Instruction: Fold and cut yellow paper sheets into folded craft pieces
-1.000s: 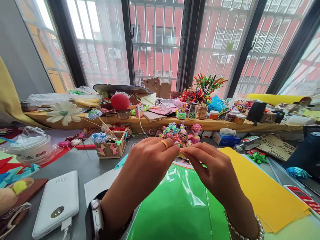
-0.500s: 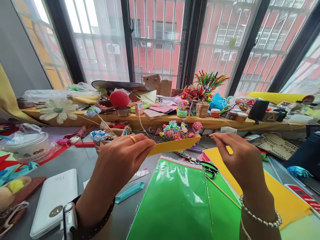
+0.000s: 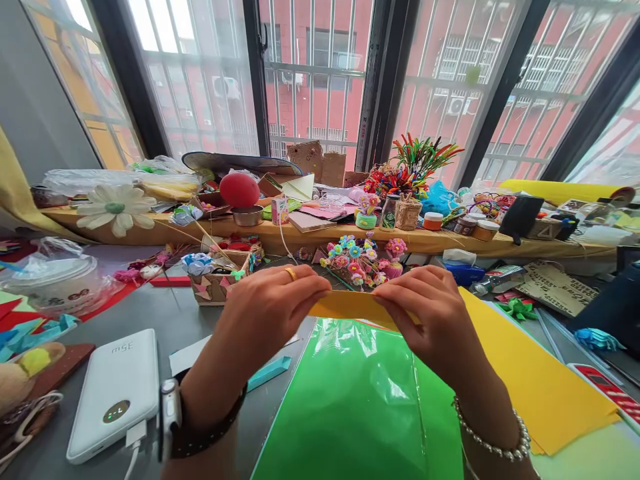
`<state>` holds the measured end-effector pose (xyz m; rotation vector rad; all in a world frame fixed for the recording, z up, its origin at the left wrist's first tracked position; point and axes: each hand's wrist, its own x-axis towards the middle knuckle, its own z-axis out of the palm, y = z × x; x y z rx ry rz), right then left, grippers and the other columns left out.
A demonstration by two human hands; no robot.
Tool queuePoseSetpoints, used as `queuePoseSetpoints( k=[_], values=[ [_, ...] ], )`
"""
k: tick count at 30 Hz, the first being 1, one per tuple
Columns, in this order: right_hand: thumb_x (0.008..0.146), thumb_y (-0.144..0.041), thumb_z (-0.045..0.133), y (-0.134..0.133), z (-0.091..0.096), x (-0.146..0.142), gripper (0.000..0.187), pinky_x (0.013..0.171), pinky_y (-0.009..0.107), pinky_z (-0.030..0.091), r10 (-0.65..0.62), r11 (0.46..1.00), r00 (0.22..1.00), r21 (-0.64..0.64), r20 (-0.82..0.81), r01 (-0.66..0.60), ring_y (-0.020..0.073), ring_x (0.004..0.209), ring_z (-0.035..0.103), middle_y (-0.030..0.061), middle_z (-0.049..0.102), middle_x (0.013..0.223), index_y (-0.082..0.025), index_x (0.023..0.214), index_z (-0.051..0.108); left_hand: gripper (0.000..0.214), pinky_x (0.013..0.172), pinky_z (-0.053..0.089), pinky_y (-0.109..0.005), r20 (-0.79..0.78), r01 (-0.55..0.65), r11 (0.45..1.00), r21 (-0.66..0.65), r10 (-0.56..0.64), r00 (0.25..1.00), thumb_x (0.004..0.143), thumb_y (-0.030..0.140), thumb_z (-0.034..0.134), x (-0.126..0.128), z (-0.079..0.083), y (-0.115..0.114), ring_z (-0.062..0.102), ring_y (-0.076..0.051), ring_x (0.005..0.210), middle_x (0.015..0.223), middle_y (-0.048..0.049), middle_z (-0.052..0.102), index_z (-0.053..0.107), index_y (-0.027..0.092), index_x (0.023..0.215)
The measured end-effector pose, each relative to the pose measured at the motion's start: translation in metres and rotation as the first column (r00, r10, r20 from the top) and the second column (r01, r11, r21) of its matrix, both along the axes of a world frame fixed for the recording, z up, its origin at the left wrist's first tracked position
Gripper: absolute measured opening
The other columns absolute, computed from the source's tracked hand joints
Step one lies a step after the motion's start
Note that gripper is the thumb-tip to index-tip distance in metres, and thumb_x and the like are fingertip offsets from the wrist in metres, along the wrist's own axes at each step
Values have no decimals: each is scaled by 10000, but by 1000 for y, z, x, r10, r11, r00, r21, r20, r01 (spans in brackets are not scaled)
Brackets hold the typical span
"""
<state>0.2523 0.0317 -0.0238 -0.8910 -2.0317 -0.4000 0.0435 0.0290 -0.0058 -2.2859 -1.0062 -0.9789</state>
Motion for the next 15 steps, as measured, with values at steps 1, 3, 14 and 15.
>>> queuePoseSetpoints(
  k=[1, 3, 14, 15],
  values=[
    [776, -160, 552, 1, 0, 4, 81, 777, 362, 330, -9, 1000, 1000, -2, -1, 9, 152, 706, 543, -3, 669, 740, -193, 778, 626, 157, 585, 444, -228, 17, -9, 1000, -7, 9, 1000, 812, 251, 484, -5, 0, 1, 619, -132, 666, 761, 23, 680, 632, 209, 783],
    [775, -163, 551, 1, 1, 9, 87, 786, 363, 330, -14, 1000, 1000, -11, 0, 14, 153, 717, 542, 0, 670, 744, -197, 782, 631, 163, 601, 457, -237, 48, -27, 999, -29, 29, 998, 806, 274, 490, -15, 1, 3, 622, -141, 685, 785, 15, 682, 641, 212, 798],
    [777, -173, 550, -4, 6, 16, 89, 748, 345, 335, 24, 998, 1000, -56, 4, -23, 155, 711, 523, -3, 664, 735, -195, 773, 636, 106, 624, 454, -209, 80, -16, 998, -59, 21, 997, 788, 213, 515, -25, 4, -5, 608, -113, 709, 761, 42, 668, 621, 223, 778],
    [777, -173, 550, -4, 6, 17, 89, 750, 344, 335, 26, 998, 1000, -60, -1, -26, 155, 713, 524, -4, 664, 736, -196, 776, 636, 102, 621, 451, -207, 85, -14, 998, -58, 19, 996, 787, 217, 517, -26, 4, -5, 605, -108, 698, 755, 46, 665, 617, 227, 771]
  ],
)
